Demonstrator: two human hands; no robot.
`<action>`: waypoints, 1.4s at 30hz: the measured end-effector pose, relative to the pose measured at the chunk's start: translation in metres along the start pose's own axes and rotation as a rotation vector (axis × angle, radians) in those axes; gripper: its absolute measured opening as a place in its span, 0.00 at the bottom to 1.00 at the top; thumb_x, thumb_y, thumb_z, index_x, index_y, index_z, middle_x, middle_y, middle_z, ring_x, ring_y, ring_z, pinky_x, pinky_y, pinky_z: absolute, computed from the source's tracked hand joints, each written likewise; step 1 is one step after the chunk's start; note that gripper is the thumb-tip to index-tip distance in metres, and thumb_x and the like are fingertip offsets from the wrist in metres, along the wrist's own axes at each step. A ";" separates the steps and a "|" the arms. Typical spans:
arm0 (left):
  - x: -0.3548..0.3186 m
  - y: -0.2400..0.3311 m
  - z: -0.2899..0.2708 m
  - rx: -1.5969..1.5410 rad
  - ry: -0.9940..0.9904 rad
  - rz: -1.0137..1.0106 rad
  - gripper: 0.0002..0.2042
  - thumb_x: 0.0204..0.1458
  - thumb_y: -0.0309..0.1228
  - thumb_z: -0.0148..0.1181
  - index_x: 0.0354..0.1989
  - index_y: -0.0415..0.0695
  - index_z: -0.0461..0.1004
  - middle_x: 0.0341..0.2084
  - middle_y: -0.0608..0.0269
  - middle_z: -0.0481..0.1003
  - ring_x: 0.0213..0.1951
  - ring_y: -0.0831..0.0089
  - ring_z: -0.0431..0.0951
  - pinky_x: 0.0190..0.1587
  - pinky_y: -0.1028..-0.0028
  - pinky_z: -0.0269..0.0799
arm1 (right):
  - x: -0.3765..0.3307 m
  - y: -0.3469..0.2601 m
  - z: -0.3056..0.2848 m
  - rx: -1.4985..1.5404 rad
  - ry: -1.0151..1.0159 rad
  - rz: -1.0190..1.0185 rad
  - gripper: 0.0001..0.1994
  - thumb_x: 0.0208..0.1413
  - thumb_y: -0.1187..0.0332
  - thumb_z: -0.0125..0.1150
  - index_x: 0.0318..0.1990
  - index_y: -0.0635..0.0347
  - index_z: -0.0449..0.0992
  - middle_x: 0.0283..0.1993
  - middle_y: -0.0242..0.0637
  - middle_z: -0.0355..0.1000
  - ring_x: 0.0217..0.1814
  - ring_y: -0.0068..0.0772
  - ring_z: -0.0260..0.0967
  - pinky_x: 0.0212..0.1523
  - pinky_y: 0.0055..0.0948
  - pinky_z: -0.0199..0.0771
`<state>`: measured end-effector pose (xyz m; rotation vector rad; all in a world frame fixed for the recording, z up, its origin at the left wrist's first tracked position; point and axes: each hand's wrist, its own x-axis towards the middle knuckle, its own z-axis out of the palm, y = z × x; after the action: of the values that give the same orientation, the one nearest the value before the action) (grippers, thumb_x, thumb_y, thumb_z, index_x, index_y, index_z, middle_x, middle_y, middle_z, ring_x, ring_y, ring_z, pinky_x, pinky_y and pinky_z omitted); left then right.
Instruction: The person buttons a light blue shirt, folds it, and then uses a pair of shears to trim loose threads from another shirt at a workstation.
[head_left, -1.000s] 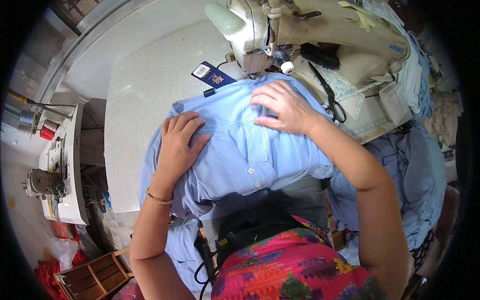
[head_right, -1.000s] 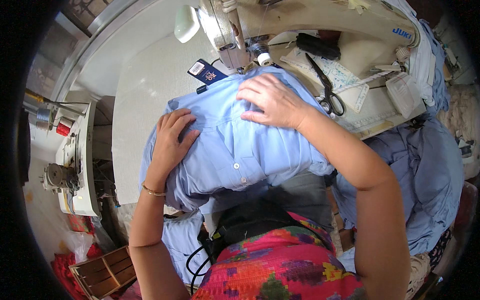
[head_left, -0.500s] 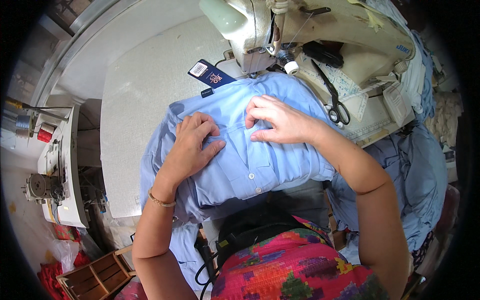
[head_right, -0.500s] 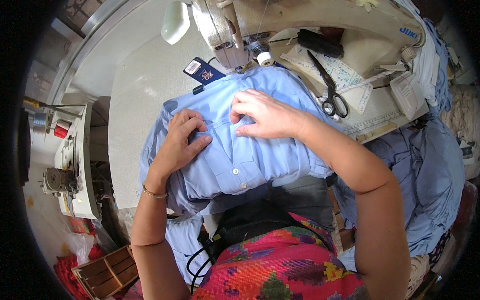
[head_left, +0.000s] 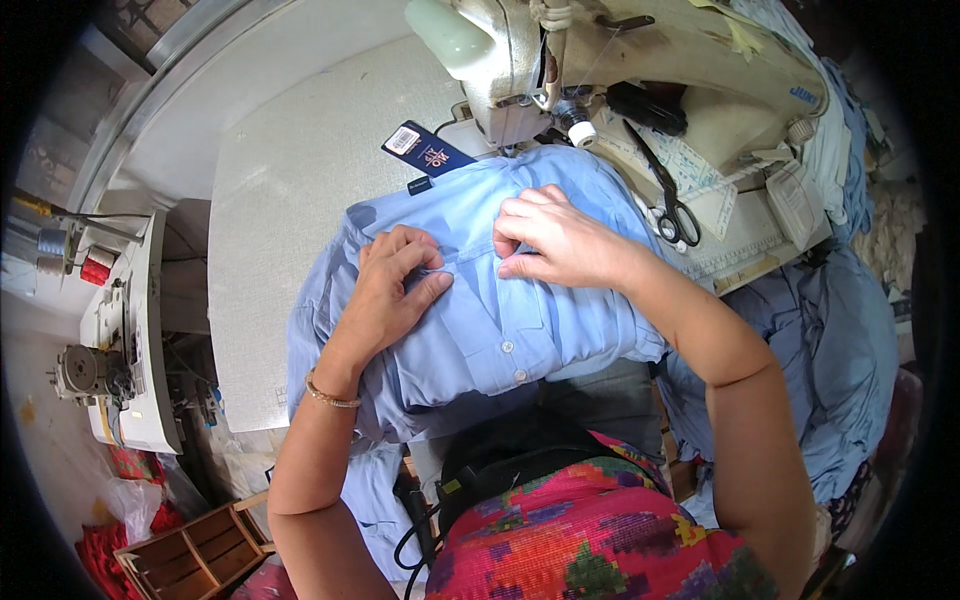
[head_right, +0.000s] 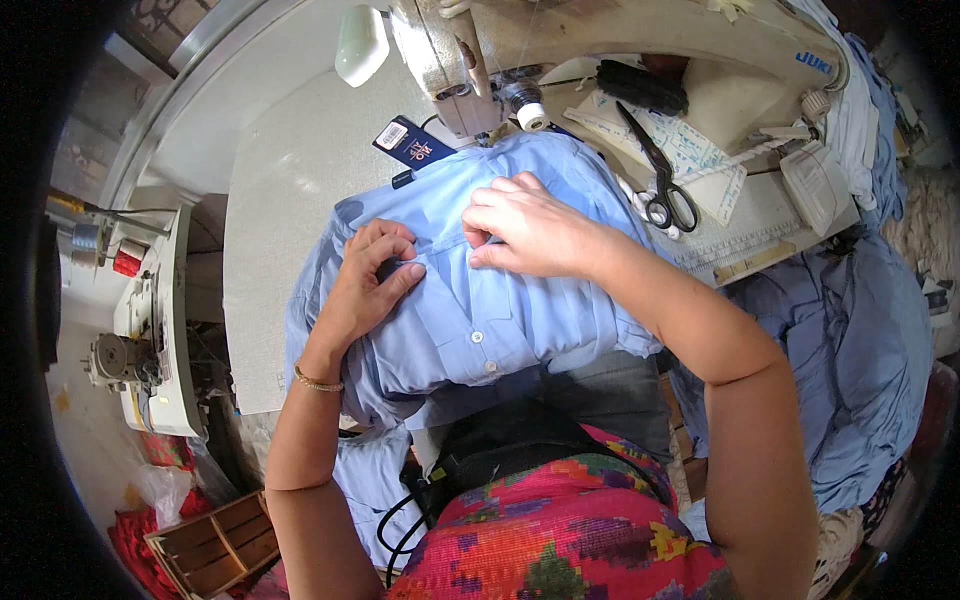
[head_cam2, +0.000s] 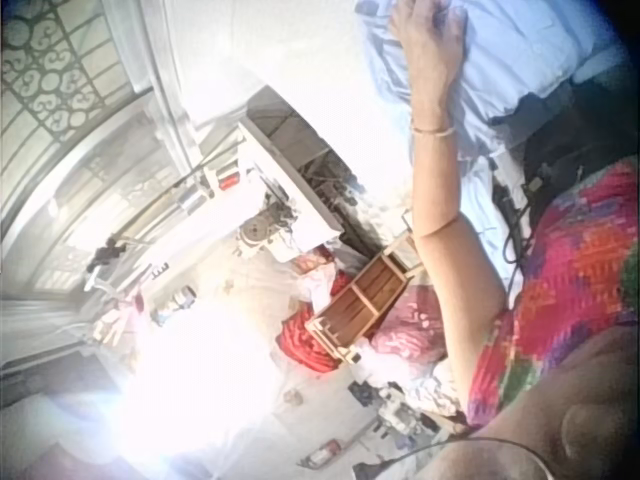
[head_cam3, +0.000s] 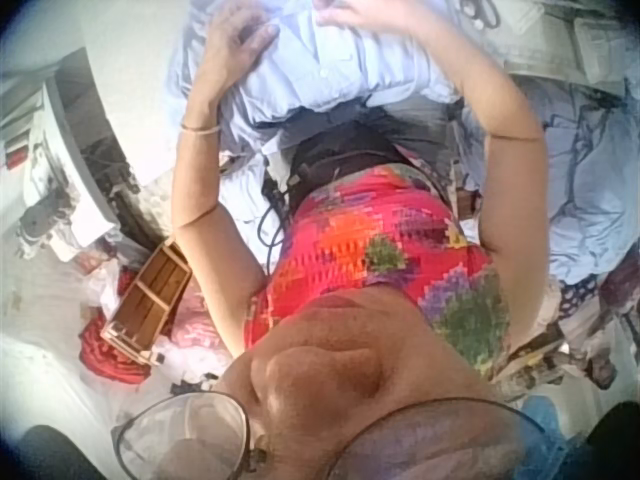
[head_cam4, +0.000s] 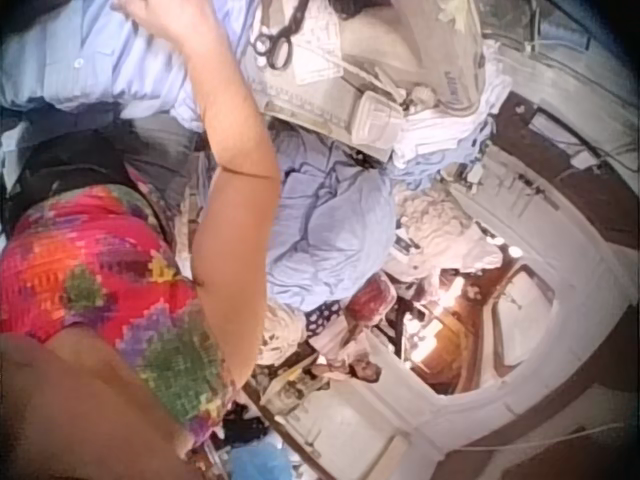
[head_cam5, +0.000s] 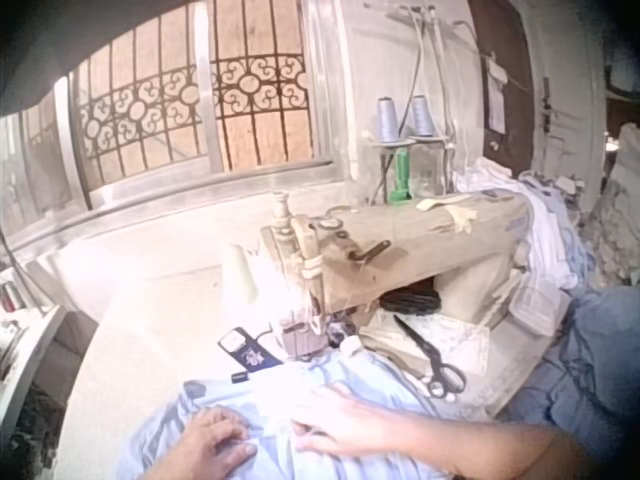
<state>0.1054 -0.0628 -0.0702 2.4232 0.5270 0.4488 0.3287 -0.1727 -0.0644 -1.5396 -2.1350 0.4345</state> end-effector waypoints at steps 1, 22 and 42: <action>0.000 0.000 0.000 0.000 0.001 0.000 0.08 0.46 0.30 0.63 0.31 0.43 0.70 0.40 0.63 0.69 0.48 0.65 0.66 0.56 0.68 0.52 | 0.000 0.001 0.001 -0.007 0.015 -0.013 0.11 0.47 0.62 0.62 0.30 0.56 0.68 0.32 0.32 0.66 0.43 0.36 0.62 0.51 0.38 0.54; 0.021 -0.018 0.004 0.022 0.091 -0.063 0.06 0.47 0.29 0.61 0.27 0.41 0.72 0.39 0.61 0.70 0.45 0.66 0.68 0.52 0.67 0.55 | 0.040 0.013 0.035 0.588 0.238 0.164 0.10 0.50 0.76 0.54 0.41 0.64 0.71 0.27 0.37 0.71 0.31 0.27 0.69 0.37 0.28 0.69; -0.046 0.065 0.013 0.185 -0.058 0.137 0.21 0.44 0.33 0.64 0.47 0.40 0.68 0.46 0.51 0.67 0.48 0.52 0.66 0.52 0.57 0.61 | 0.039 0.014 0.038 0.330 0.300 -0.027 0.06 0.47 0.75 0.59 0.34 0.65 0.73 0.33 0.41 0.73 0.37 0.40 0.72 0.39 0.33 0.71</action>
<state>0.0881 -0.1387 -0.0475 2.6527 0.3936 0.4002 0.3087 -0.1305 -0.0959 -1.2967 -1.7525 0.4847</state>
